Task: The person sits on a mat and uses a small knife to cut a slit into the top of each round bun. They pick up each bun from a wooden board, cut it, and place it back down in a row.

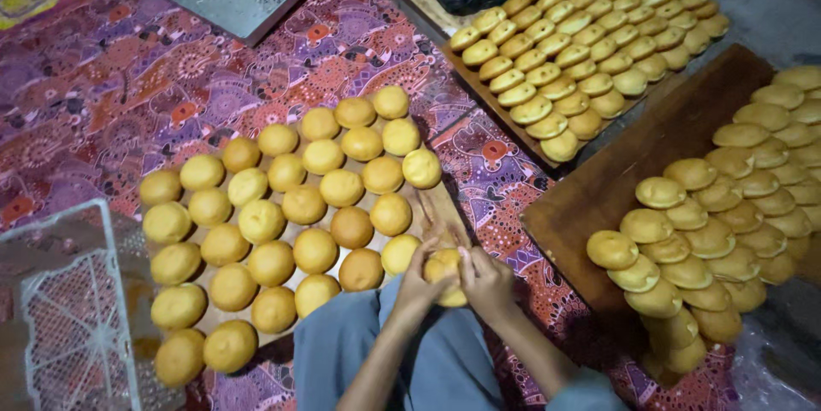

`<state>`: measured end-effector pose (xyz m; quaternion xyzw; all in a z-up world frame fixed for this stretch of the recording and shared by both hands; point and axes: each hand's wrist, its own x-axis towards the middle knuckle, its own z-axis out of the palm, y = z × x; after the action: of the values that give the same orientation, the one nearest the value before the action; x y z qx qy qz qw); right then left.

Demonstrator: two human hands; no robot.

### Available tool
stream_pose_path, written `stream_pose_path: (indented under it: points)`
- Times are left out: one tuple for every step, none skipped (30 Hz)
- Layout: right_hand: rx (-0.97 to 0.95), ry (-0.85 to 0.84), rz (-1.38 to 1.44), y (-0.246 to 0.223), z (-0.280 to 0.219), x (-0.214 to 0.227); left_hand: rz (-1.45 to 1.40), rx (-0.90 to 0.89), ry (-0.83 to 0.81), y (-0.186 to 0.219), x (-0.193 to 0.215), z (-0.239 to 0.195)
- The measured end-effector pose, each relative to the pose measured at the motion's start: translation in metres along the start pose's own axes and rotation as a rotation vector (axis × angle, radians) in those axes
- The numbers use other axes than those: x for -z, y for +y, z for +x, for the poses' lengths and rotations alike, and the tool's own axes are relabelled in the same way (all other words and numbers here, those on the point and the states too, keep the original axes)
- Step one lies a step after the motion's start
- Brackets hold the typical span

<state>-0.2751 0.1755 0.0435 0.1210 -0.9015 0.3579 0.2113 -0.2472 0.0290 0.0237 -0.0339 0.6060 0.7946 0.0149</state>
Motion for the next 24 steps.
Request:
stream_pose_path:
  points:
    - [-0.003,-0.026,0.017,-0.001,0.007,0.004,0.331,-0.181,-0.112,0.010,0.001,0.005]
    - [-0.012,-0.060,0.035,-0.002,0.009,0.011,0.472,-0.182,-0.156,0.018,0.001,0.008]
    - [-0.021,-0.094,0.053,-0.003,0.011,0.020,0.612,-0.184,-0.201,0.025,0.000,0.011]
    - [-0.118,-0.126,0.063,-0.003,0.015,0.032,0.749,-0.188,-0.244,0.031,-0.001,0.016]
    - [-0.215,-0.157,0.072,0.000,0.018,0.047,0.742,-0.215,-0.278,0.036,0.000,0.020]
    - [-0.306,-0.182,0.082,0.003,0.023,0.059,0.737,-0.250,-0.312,0.041,0.003,0.028]
    - [-0.309,-0.101,0.194,0.011,0.027,0.075,0.731,-0.285,-0.346,0.044,0.007,0.036]
    - [-0.316,-0.022,0.307,0.021,0.026,0.089,0.695,-0.315,-0.391,0.045,0.013,0.044]
    - [-0.386,0.019,0.285,0.031,0.017,0.105,0.658,-0.344,-0.436,0.043,0.018,0.054]
    - [-0.459,0.059,0.261,0.044,0.005,0.123,0.619,-0.370,-0.482,0.040,0.022,0.063]
    - [-0.562,0.064,0.322,0.059,-0.004,0.129,0.618,-0.352,-0.520,0.035,0.025,0.071]
    - [-0.660,0.072,0.385,0.075,-0.016,0.135,0.617,-0.338,-0.558,0.030,0.027,0.082]
    - [-0.758,0.079,0.448,0.092,-0.029,0.137,0.616,-0.324,-0.596,0.024,0.027,0.091]
    - [-0.755,0.055,0.357,0.108,-0.041,0.135,0.661,-0.348,-0.615,0.016,0.025,0.101]
    - [-0.751,0.031,0.267,0.122,-0.054,0.130,0.705,-0.372,-0.634,0.008,0.023,0.111]
    - [-0.745,0.006,0.174,0.134,-0.070,0.128,0.748,-0.397,-0.653,0.000,0.020,0.120]
    - [-0.684,-0.006,0.139,0.143,-0.088,0.127,0.834,-0.430,-0.646,-0.009,0.018,0.127]
    - [-0.623,-0.021,0.103,0.151,-0.105,0.125,0.919,-0.462,-0.638,-0.018,0.016,0.133]
    - [-0.562,-0.036,0.068,0.158,-0.122,0.125,1.005,-0.495,-0.628,-0.026,0.015,0.137]
    - [-0.618,-0.051,0.069,0.164,-0.136,0.126,1.083,-0.513,-0.640,-0.034,0.016,0.137]
    - [-0.673,-0.066,0.071,0.171,-0.148,0.128,1.161,-0.530,-0.652,-0.039,0.017,0.137]
    - [-0.730,-0.080,0.074,0.177,-0.159,0.130,1.240,-0.549,-0.666,-0.044,0.018,0.136]
    - [-0.705,-0.055,0.025,0.183,-0.168,0.133,1.243,-0.492,-0.654,-0.048,0.018,0.136]
    - [-0.678,-0.028,-0.021,0.190,-0.174,0.134,1.250,-0.437,-0.640,-0.050,0.018,0.136]
